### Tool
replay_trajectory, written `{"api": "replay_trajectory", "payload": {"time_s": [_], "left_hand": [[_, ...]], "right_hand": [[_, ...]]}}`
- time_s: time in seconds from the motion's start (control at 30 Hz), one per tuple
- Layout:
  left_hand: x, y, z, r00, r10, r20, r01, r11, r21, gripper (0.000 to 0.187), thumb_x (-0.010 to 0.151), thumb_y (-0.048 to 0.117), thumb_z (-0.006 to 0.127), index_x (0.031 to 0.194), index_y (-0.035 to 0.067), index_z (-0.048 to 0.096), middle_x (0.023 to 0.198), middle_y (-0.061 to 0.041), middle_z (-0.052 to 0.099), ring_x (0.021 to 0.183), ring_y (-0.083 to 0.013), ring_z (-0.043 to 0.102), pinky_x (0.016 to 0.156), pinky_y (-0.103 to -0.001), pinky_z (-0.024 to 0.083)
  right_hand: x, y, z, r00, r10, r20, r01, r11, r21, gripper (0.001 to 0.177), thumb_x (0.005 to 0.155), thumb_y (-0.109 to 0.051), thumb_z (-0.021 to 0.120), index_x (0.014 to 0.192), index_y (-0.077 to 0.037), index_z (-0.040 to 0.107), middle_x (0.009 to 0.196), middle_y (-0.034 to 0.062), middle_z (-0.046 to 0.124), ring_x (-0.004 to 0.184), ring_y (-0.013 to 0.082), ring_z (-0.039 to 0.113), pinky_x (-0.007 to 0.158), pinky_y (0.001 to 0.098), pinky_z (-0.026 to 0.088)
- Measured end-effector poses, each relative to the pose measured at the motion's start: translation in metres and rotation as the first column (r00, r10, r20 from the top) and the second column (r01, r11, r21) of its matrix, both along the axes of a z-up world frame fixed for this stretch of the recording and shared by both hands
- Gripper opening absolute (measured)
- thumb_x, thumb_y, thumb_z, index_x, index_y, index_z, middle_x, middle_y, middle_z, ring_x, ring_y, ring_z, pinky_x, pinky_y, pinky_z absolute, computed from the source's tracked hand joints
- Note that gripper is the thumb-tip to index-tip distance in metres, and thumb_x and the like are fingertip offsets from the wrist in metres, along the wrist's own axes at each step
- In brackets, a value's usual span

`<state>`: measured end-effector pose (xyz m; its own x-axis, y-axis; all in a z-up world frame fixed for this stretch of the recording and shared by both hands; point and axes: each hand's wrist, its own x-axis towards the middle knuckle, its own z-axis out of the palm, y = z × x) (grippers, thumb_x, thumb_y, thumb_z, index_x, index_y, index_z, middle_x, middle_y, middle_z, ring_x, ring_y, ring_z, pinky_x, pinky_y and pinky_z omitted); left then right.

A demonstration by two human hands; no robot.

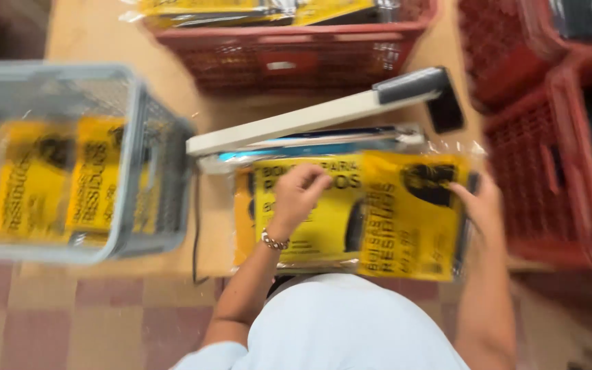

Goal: The person repeatedly places yellow trash bag packs under a handheld heat sealer, presses the handle to seal the plastic, and then moves the sealed packs into a grey basket. The process is repeated for multiple packs throughout the clip.

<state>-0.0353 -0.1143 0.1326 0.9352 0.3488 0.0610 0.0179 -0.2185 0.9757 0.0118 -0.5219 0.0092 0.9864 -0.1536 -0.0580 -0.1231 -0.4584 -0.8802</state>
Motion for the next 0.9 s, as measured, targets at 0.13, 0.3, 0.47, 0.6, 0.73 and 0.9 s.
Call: {"api": "replay_trajectory", "payload": {"time_s": [0.13,0.3,0.47,0.6,0.73,0.9], "left_hand": [[-0.047,0.050,0.057,0.869,-0.416,0.269,0.295,0.871,0.394,0.007,0.095,0.013,0.065,0.091,0.007,0.068,0.083,-0.005,0.069,0.073,-0.0156,0.065,0.065,-0.026,0.053],[-0.074,0.156,0.124,0.886,-0.421,0.197,0.197,0.723,0.662,0.009,0.096,0.016,0.062,0.089,0.010,0.064,0.087,-0.002,0.068,0.079,-0.0189,0.065,0.072,-0.033,0.050],[-0.028,0.320,0.113,0.981,0.015,-0.193,0.145,0.599,0.788,0.020,0.096,0.030,0.057,0.081,0.019,0.064,0.076,0.006,0.067,0.067,-0.0080,0.059,0.050,-0.024,0.043],[0.013,0.452,0.034,0.791,0.214,-0.574,0.364,0.589,0.722,0.030,0.101,0.039,0.059,0.091,0.011,0.058,0.073,-0.006,0.057,0.059,-0.0181,0.049,0.051,-0.033,0.042],[0.026,0.519,-0.021,0.532,0.279,-0.800,0.416,0.736,0.534,0.063,0.099,0.038,0.059,0.147,0.002,0.039,0.118,-0.022,0.065,0.090,-0.0354,0.065,0.075,-0.046,0.057],[0.051,0.547,-0.061,0.568,0.356,-0.742,0.183,0.825,0.535,0.068,0.096,0.049,0.060,0.136,-0.003,0.045,0.119,-0.022,0.063,0.098,-0.0377,0.065,0.079,-0.048,0.054]], "right_hand": [[-0.009,0.007,0.012,0.989,-0.149,0.011,0.123,0.774,-0.621,0.059,0.081,-0.016,0.081,0.134,-0.002,0.058,0.115,0.0319,0.064,0.101,0.0521,0.061,0.084,0.0569,0.047],[-0.028,0.040,-0.017,0.961,-0.190,0.199,0.261,0.392,-0.882,0.083,0.083,-0.018,0.090,0.146,0.008,0.043,0.139,0.0273,0.047,0.108,0.0459,0.050,0.081,0.0558,0.042],[-0.047,0.072,-0.028,0.924,-0.181,0.337,0.380,0.322,-0.867,0.069,0.085,-0.019,0.097,0.136,0.003,0.057,0.131,0.0210,0.049,0.111,0.0428,0.046,0.092,0.0516,0.029],[-0.069,0.102,-0.021,0.930,-0.100,0.353,0.358,0.455,-0.815,0.055,0.095,-0.015,0.090,0.132,0.010,0.057,0.125,0.0265,0.050,0.107,0.0459,0.048,0.087,0.0557,0.037],[-0.079,0.098,-0.066,0.996,-0.077,-0.046,0.016,0.658,-0.753,0.074,0.091,-0.035,0.065,0.152,-0.001,0.041,0.151,0.0249,0.039,0.139,0.0456,0.032,0.108,0.0620,0.023],[-0.110,0.080,-0.080,0.997,0.025,-0.071,-0.074,0.493,-0.867,0.071,0.085,-0.021,0.063,0.154,-0.009,0.050,0.153,0.0213,0.050,0.138,0.0417,0.044,0.105,0.0661,0.031]]}}
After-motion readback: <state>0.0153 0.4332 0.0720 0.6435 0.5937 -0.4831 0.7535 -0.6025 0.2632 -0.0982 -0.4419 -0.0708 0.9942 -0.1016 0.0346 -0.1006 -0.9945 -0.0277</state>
